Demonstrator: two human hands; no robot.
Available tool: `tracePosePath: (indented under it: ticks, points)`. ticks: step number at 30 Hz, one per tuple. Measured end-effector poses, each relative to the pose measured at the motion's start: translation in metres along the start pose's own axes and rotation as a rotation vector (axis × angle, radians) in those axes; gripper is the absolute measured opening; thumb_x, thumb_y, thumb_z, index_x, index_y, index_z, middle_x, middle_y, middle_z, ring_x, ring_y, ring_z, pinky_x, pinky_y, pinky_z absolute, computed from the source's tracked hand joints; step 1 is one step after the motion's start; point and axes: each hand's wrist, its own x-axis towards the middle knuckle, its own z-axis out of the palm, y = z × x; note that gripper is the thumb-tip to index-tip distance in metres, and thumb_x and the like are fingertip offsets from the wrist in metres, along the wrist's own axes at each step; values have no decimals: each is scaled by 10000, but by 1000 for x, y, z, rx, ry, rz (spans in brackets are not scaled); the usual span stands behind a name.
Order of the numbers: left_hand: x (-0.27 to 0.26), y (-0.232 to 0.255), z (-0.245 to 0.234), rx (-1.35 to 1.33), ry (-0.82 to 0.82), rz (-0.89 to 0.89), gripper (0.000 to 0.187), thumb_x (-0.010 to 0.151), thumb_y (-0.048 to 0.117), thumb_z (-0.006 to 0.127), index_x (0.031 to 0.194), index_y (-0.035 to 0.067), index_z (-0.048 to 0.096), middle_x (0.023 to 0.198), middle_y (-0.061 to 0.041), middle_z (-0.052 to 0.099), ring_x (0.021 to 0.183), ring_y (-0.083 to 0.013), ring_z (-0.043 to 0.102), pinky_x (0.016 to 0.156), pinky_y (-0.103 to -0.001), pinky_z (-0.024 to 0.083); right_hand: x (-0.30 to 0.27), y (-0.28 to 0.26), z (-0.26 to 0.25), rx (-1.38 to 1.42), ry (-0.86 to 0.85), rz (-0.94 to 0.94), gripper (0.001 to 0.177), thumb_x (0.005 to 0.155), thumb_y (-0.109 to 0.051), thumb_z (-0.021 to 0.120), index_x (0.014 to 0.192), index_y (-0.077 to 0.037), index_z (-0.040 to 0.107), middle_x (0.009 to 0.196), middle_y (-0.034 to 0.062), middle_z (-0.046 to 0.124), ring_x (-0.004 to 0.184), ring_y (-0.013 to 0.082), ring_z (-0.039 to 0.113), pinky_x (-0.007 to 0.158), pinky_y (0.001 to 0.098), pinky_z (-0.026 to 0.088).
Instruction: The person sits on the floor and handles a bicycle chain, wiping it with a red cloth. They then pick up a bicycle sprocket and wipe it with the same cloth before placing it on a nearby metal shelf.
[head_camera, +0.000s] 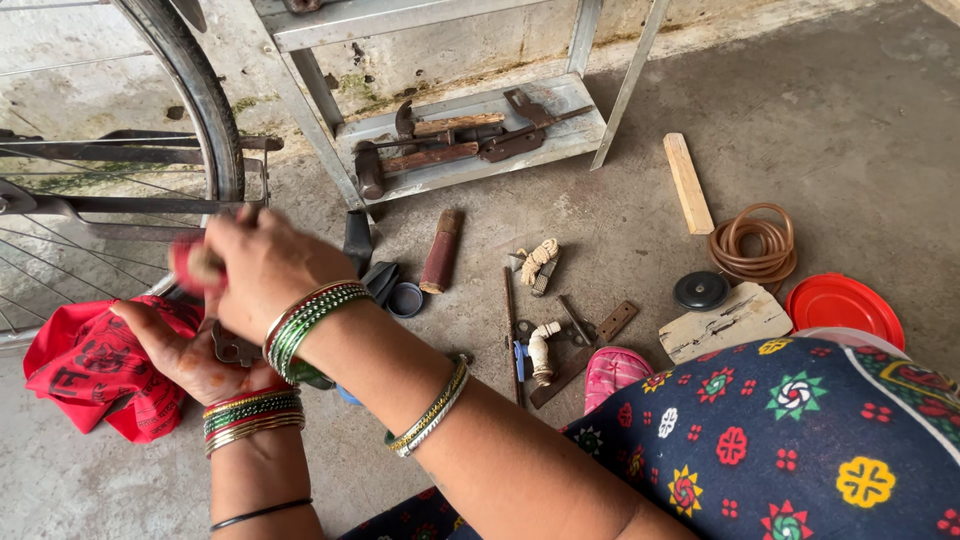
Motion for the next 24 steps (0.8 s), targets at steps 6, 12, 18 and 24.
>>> tracePosePath:
  ticks: [6, 12, 18, 24]
  points:
    - [-5, -1, 11, -273, -23, -130, 1049, 856, 785, 523, 1479, -58, 550, 1466, -251, 636, 1336, -397, 603, 1169, -504, 467, -2, 3, -4, -131, 86, -21, 495, 803, -334, 714, 1226, -123, 564, 1214, 200, 629, 1011, 335, 708, 782, 448, 621]
    - [12, -7, -32, 31, -78, 17, 1107, 803, 835, 581, 1534, 3, 576, 1287, -157, 631, 1274, -351, 614, 1209, -516, 493, -7, -2, 16, -80, -299, -34, 387, 930, -360, 622, 1259, -162, 572, 1232, 191, 709, 1096, 331, 703, 956, 498, 528]
    - [-2, 7, -3, -123, 123, 21, 1017, 880, 775, 548, 1526, -11, 548, 1420, -204, 636, 1337, -356, 646, 1204, -500, 504, 4, 10, 7, 34, 84, -196, 178, 859, -178, 674, 1033, -182, 633, 1094, 95, 718, 1058, 285, 731, 889, 414, 600]
    - [-4, 5, 6, -173, 10, -52, 1014, 866, 796, 534, 1457, -27, 569, 1484, -222, 605, 1333, -365, 604, 1169, -468, 481, 0, 2, -7, -33, 28, 10, 365, 891, -224, 639, 1236, -144, 545, 1204, 200, 608, 998, 347, 722, 816, 466, 620]
